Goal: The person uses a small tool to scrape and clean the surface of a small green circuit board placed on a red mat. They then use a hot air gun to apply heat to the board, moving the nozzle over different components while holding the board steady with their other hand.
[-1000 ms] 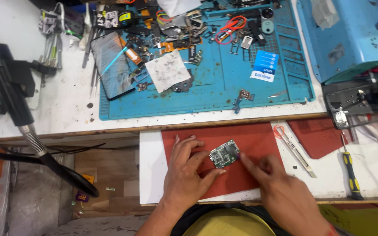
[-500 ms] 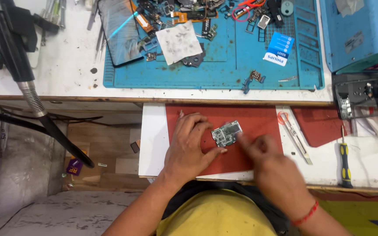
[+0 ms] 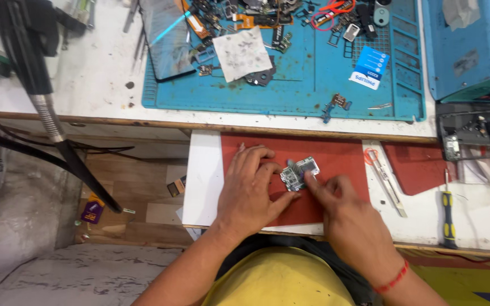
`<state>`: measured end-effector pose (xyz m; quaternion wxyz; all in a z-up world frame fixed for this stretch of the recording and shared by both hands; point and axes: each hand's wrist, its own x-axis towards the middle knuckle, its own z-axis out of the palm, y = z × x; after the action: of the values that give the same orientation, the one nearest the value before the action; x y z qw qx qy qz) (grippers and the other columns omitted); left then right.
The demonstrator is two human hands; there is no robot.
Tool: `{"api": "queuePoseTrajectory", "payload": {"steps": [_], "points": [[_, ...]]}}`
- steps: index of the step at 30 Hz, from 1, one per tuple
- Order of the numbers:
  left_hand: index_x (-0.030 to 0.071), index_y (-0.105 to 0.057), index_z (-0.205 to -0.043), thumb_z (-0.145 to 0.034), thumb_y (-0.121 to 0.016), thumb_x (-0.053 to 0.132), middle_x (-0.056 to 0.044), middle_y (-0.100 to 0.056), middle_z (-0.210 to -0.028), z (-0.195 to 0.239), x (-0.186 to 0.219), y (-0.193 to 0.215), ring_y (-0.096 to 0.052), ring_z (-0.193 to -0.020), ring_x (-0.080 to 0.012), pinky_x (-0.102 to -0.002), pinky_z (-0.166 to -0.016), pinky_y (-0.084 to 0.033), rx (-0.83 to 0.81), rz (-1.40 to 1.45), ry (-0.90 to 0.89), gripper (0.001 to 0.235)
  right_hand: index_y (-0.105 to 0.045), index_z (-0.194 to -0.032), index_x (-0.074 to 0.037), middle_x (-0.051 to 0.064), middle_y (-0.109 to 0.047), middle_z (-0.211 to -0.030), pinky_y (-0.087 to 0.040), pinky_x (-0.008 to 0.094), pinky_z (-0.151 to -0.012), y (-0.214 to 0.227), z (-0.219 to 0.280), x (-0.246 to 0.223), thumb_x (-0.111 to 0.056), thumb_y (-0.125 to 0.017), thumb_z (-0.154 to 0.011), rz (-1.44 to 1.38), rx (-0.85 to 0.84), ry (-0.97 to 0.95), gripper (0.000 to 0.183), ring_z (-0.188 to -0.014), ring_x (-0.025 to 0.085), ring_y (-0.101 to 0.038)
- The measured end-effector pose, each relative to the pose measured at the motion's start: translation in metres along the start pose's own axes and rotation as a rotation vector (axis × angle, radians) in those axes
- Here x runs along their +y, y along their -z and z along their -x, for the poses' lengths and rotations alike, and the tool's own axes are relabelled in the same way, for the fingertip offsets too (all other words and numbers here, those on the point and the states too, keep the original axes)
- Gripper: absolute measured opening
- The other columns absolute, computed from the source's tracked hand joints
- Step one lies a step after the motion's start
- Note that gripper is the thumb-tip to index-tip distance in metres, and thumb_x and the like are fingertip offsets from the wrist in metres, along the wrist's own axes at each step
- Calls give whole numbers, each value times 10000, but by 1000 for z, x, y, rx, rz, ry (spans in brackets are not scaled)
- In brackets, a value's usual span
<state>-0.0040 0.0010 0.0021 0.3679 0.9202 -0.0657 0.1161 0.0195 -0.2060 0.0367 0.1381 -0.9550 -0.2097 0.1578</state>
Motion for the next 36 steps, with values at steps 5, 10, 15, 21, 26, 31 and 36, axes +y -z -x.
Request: {"api": "queuePoseTrajectory", "payload": {"steps": [5, 10, 15, 21, 26, 31, 36], "points": [[40, -671, -1009, -728, -895, 369, -137, -563, -1215, 1, -1, -1, -537, -1226, -337, -564, -1201, -318, -15, 16, 9, 488, -574, -1450, -293, 105, -608, -1094, -562, 518, -603, 0, 3, 2, -31, -531, -842, 28, 7, -62, 663, -663, 395, -683], [36, -682, -1003, -725, -888, 377, -145, -562, -1214, 1, 0, -2, -531, -1229, -344, -566, -1196, -314, -28, 8, 14, 485, -564, -1429, -298, 109, -600, -1092, -556, 519, -614, -2, 1, 8, -36, -542, -842, -40, 82, -68, 643, -673, 395, -679], [24, -696, -1037, -740, -880, 365, -153, -560, -1232, 0, -1, -2, -521, -1253, -360, -570, -1203, -311, -6, -7, -9, 489, -562, -1480, -273, 105, -605, -1067, -558, 498, -570, -6, 9, 11, -30, -575, -753, -3, 11, 70, 767, -666, 381, -679], [19, -705, -1024, -732, -884, 360, -154, -559, -1226, 0, 1, -1, -521, -1244, -361, -582, -1199, -314, -5, -2, -10, 483, -550, -1503, -297, 95, -606, -1051, -551, 487, -567, 2, 18, 18, -10, -562, -807, 21, 31, -80, 753, -627, 362, -675], [36, -711, -1010, -730, -891, 354, -139, -570, -1215, -2, 3, -3, -532, -1230, -348, -575, -1183, -330, -11, 6, 11, 460, -543, -1492, -259, 94, -603, -1033, -550, 479, -560, -4, 4, 15, -9, -558, -829, 12, 52, 15, 709, -621, 351, -668], [34, -707, -1013, -732, -895, 353, -139, -572, -1207, 1, 1, -2, -538, -1228, -344, -576, -1186, -331, -1, 11, 16, 466, -552, -1494, -262, 105, -596, -1070, -551, 486, -548, 1, 6, 16, -18, -562, -820, -25, 43, -50, 716, -605, 366, -664], [38, -713, -1005, -724, -897, 349, -134, -576, -1196, -1, 1, -3, -542, -1223, -344, -582, -1170, -332, -14, 0, 11, 458, -577, -1406, -220, 105, -615, -1120, -552, 480, -563, -5, 2, 24, -5, -551, -826, -36, 160, -22, 619, -664, 375, -668]]}}
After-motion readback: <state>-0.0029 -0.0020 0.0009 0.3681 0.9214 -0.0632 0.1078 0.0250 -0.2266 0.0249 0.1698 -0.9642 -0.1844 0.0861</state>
